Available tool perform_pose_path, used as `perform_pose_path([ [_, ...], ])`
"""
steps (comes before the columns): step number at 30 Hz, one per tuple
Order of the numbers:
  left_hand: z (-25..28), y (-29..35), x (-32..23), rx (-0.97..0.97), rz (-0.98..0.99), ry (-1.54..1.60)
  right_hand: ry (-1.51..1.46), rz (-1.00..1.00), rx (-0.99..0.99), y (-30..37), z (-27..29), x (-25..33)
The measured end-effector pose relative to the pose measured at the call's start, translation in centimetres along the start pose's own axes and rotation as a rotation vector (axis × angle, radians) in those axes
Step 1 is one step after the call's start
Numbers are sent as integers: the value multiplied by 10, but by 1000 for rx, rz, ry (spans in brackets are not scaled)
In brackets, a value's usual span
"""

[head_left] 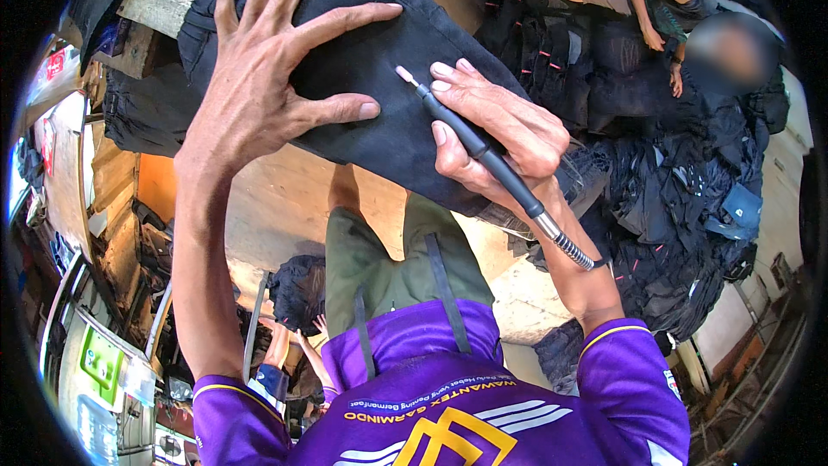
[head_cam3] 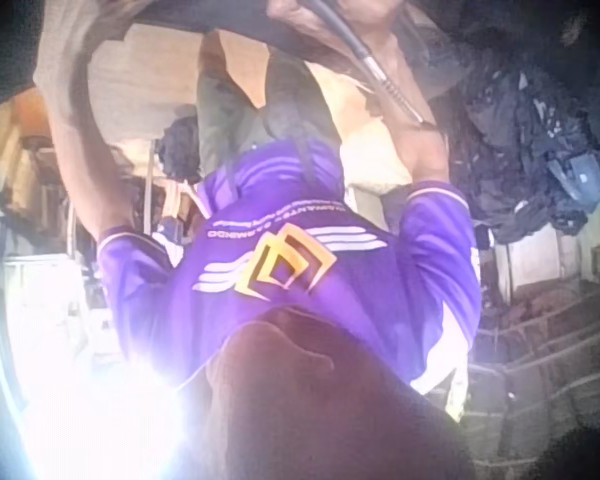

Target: The person uses a heated rotary cutter to trim excess fabric and threads from the edges of black textile pieces. They repeatedly lift, rotate, and reposition the fabric to access different seams and edges, then place the trimmed pieces onto a pile.

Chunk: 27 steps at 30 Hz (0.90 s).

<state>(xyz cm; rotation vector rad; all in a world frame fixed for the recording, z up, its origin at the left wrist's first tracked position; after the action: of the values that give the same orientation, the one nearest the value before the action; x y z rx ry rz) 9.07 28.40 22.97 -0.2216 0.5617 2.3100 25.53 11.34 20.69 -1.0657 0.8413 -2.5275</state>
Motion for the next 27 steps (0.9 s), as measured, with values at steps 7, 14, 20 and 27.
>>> perform_pose_path([
  [7, 2, -1, -11, 17, 71, -73, -19, -16, 20, 8, 6, 2],
  [14, 0, 0, -16, -6, 76, -88, -38, -54, 42, 21, 14, 7],
  [20, -3, 3, -21, -22, 117, -70, -36, -49, 32, 14, 18, 2],
  [27, -2, 2, -19, -14, 83, -73, -36, 68, 44, -2, 7, -14],
])
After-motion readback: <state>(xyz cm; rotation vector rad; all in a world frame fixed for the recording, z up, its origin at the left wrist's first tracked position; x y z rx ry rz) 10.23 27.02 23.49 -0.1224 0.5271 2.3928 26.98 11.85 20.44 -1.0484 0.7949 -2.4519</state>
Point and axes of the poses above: each hand's wrist, its own y-axis away from the middle knuckle, its own z-axis out of the back of the hand, x = y × z, the point moved 4 cm from there along -y, towards the middle knuckle, and after that the axes turned 15 degrees about z, right-handed, at the moved point
